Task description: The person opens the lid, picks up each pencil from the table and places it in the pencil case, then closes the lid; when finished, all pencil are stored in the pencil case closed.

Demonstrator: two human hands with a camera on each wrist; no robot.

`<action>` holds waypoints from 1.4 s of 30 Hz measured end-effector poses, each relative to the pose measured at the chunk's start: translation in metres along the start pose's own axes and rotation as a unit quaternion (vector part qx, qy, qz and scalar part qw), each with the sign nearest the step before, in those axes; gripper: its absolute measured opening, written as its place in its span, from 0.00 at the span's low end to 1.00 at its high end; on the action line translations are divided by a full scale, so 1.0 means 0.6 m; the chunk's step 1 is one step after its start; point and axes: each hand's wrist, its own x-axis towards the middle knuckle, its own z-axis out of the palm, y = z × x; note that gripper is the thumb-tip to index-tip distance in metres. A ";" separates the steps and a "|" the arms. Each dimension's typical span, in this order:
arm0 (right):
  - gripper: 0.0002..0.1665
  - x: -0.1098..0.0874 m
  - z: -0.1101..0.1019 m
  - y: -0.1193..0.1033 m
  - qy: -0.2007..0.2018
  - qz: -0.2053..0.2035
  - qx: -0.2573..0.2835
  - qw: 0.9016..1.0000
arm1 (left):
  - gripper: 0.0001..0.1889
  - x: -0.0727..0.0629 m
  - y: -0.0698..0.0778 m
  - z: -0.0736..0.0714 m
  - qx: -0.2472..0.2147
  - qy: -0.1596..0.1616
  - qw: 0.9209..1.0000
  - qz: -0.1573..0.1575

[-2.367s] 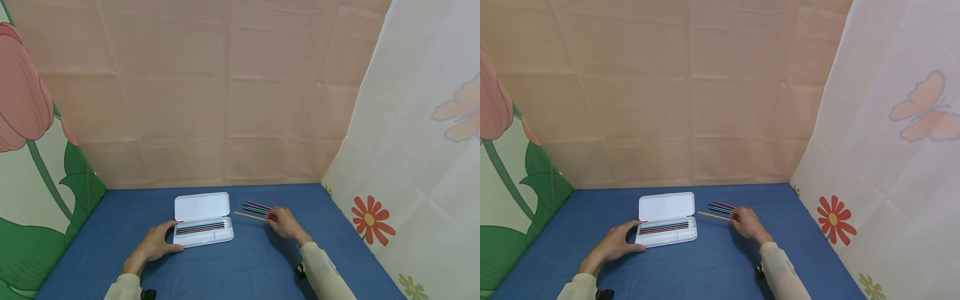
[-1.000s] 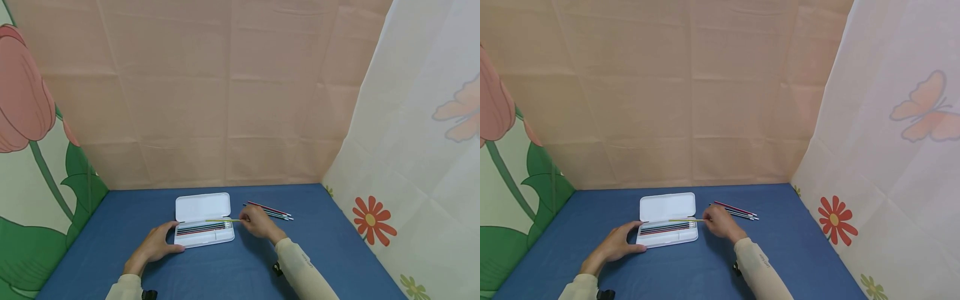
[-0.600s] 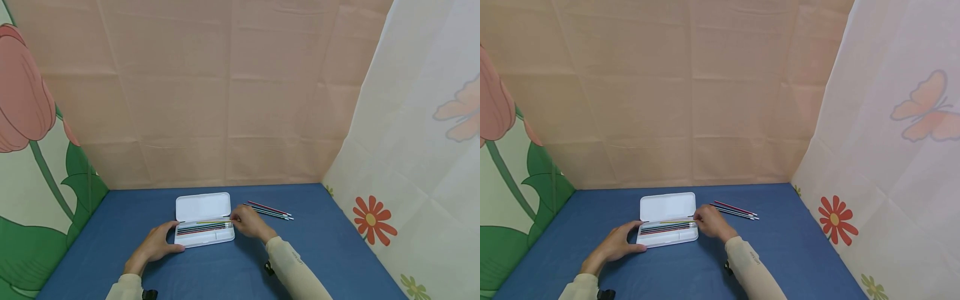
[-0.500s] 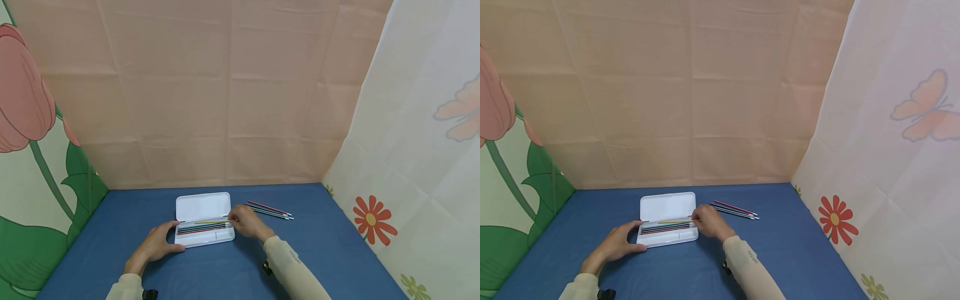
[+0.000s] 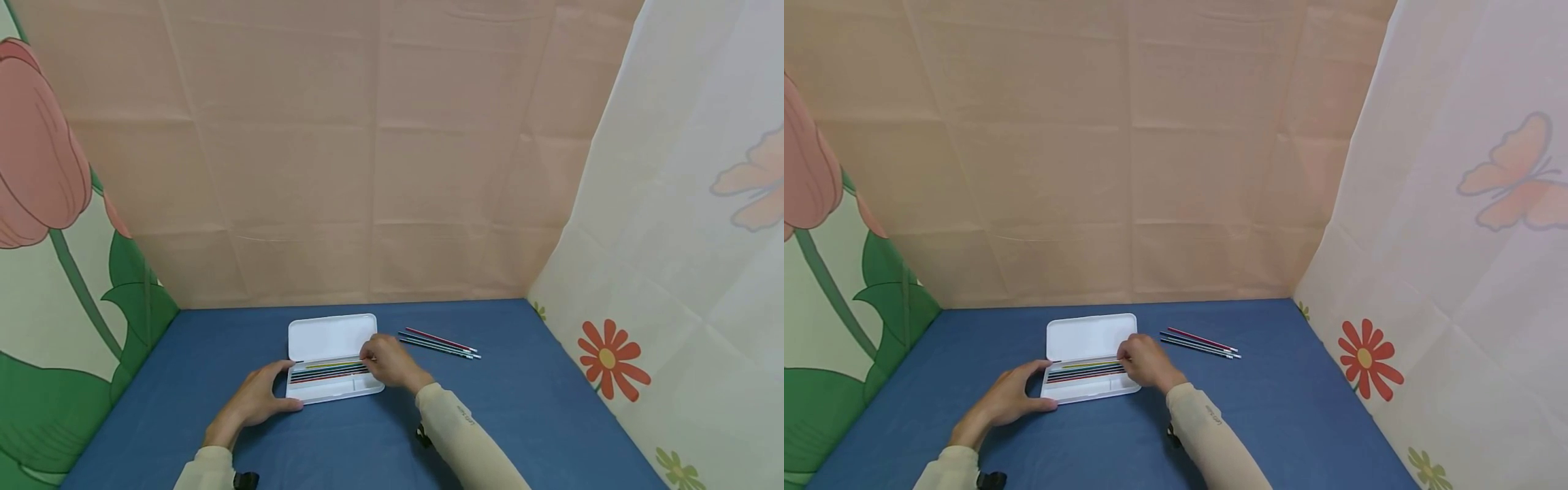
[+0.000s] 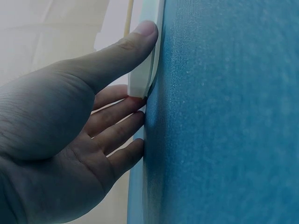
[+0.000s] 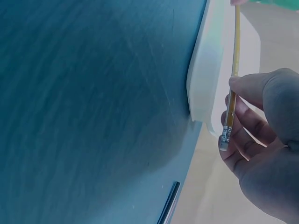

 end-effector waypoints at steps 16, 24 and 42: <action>0.06 0.020 0.027 -0.006 -0.006 0.015 0.007 1.000 | 0.53 0.001 0.005 -0.001 0.003 0.001 1.000 -0.004; 0.05 0.027 0.035 -0.011 -0.010 0.020 0.007 1.000 | 0.53 0.001 0.002 0.000 -0.002 0.000 1.000 -0.004; 0.04 0.036 0.046 -0.017 0.003 0.033 -0.005 0.999 | 0.53 0.001 0.002 0.002 -0.006 0.001 1.000 -0.009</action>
